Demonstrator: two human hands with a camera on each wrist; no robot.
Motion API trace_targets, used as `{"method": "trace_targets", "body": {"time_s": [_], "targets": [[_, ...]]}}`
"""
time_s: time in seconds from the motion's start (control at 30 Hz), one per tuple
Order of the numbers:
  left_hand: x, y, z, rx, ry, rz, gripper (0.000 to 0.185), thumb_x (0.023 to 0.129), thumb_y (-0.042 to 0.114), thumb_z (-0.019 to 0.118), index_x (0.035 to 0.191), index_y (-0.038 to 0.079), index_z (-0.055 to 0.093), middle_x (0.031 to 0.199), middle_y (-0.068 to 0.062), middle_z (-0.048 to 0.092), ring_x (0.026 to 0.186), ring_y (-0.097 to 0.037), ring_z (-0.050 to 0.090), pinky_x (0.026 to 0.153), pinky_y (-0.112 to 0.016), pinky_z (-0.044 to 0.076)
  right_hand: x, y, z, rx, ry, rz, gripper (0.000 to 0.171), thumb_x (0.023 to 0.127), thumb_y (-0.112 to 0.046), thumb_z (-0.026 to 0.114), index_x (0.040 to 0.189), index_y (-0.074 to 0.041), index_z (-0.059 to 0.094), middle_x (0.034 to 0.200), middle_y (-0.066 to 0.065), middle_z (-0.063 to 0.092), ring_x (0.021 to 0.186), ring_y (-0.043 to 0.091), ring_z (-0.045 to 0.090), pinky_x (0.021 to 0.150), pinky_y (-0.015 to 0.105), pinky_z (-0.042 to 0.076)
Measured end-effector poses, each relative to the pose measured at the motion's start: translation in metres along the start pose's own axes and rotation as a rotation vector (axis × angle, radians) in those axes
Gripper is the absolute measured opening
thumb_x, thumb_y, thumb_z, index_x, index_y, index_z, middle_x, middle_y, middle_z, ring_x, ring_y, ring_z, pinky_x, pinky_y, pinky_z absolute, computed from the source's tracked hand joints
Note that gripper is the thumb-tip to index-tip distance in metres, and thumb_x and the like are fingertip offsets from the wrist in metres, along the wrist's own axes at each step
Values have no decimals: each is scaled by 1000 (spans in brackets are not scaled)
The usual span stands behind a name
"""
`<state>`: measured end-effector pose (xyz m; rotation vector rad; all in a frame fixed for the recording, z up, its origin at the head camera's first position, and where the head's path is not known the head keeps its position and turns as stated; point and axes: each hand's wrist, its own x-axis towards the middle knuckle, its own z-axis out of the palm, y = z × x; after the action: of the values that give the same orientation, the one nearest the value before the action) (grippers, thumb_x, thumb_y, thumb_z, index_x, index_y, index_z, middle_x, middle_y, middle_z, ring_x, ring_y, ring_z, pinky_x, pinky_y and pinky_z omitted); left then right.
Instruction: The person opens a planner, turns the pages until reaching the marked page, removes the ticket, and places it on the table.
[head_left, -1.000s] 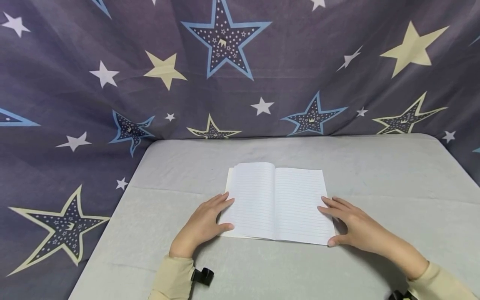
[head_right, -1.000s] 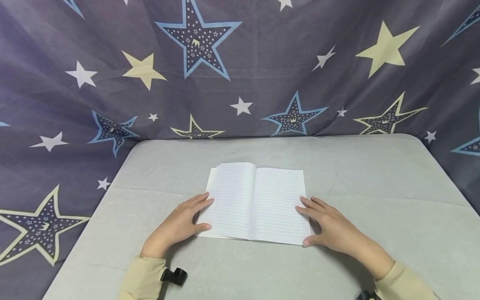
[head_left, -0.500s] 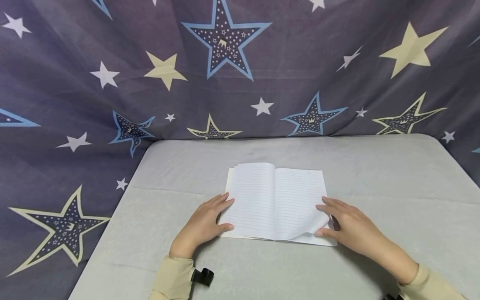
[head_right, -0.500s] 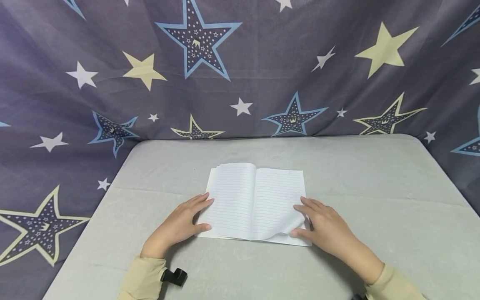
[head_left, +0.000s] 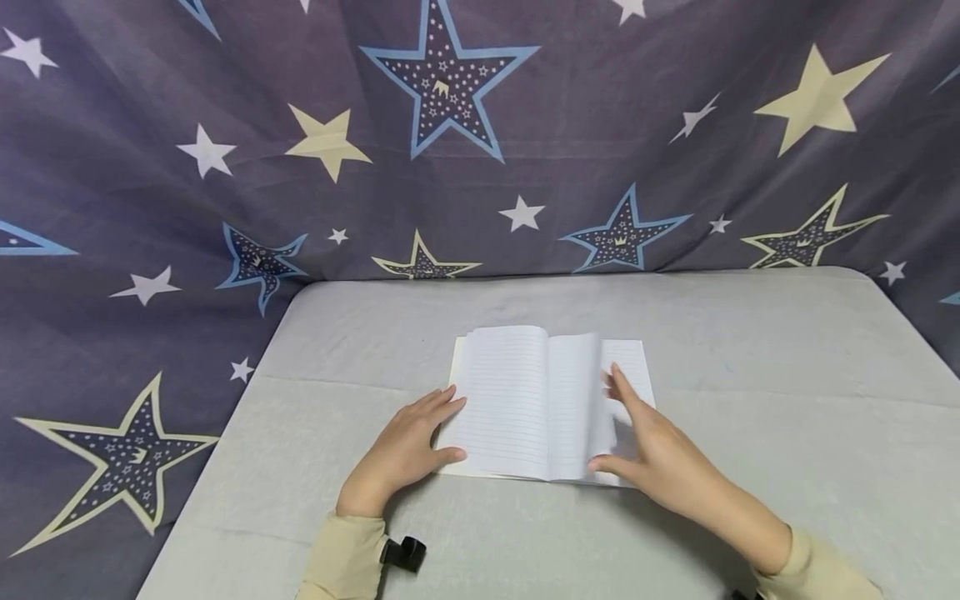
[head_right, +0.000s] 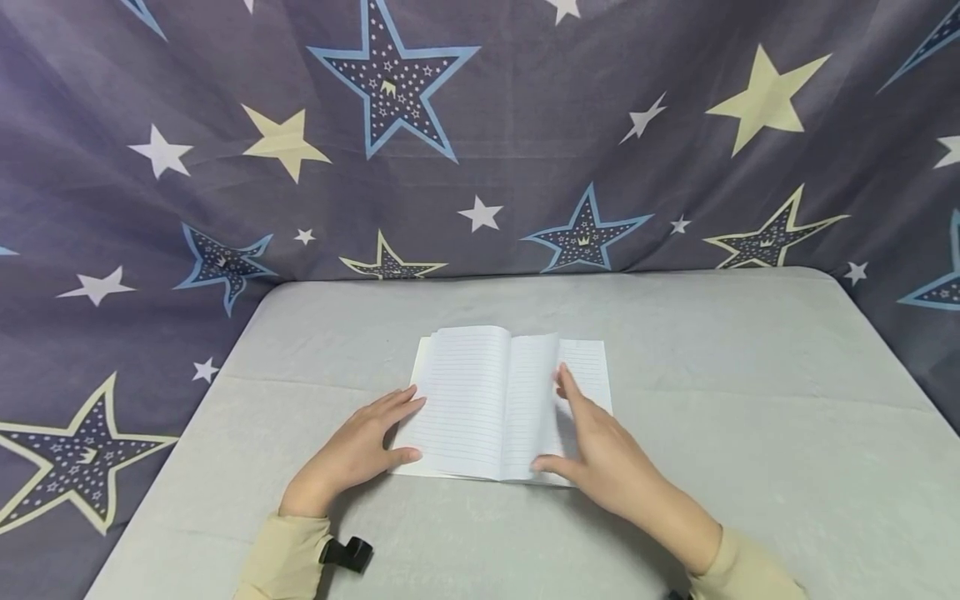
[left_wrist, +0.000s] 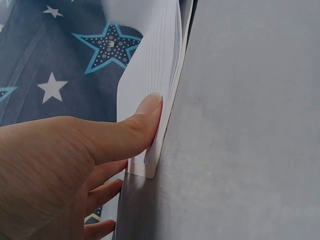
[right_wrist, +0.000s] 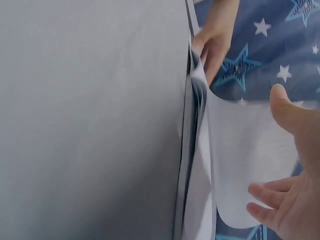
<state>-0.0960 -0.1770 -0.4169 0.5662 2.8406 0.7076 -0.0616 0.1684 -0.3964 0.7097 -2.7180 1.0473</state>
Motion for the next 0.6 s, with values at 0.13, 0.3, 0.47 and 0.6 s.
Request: {"method": "trace_targets", "body": {"time_s": [0.13, 0.3, 0.47, 0.6], "targets": [[-1, 1, -1, -7, -4, 2, 71, 85, 30, 78, 146, 7, 50, 156, -10, 38, 144, -34, 31, 116, -56, 25, 5, -12, 12, -9, -50, -59, 113, 74, -35, 86, 158, -5, 16, 152, 13, 43, 134, 31, 47, 107, 52, 38], [-1, 0, -4, -5, -13, 9, 71, 86, 30, 78, 146, 6, 49, 156, -11, 38, 144, -35, 30, 116, -55, 25, 7, -23, 25, -53, -171, -105, 98, 81, -45, 78, 156, -6, 29, 155, 12, 39, 136, 31, 44, 109, 50, 39], [-3, -6, -9, 5, -15, -15, 72, 85, 29, 78, 146, 6, 49, 155, -13, 38, 144, -36, 31, 115, -56, 26, 5, -30, 32, -79, -304, -145, 86, 86, -47, 73, 152, -6, 37, 158, 13, 33, 137, 30, 43, 108, 50, 40], [-3, -12, -14, 17, -14, -67, 69, 88, 25, 76, 147, 6, 47, 156, -14, 37, 144, -36, 31, 115, -56, 26, 1, -33, 35, -105, -380, -180, 80, 88, -52, 69, 147, -4, 45, 157, 17, 33, 138, 32, 42, 109, 51, 39]]}}
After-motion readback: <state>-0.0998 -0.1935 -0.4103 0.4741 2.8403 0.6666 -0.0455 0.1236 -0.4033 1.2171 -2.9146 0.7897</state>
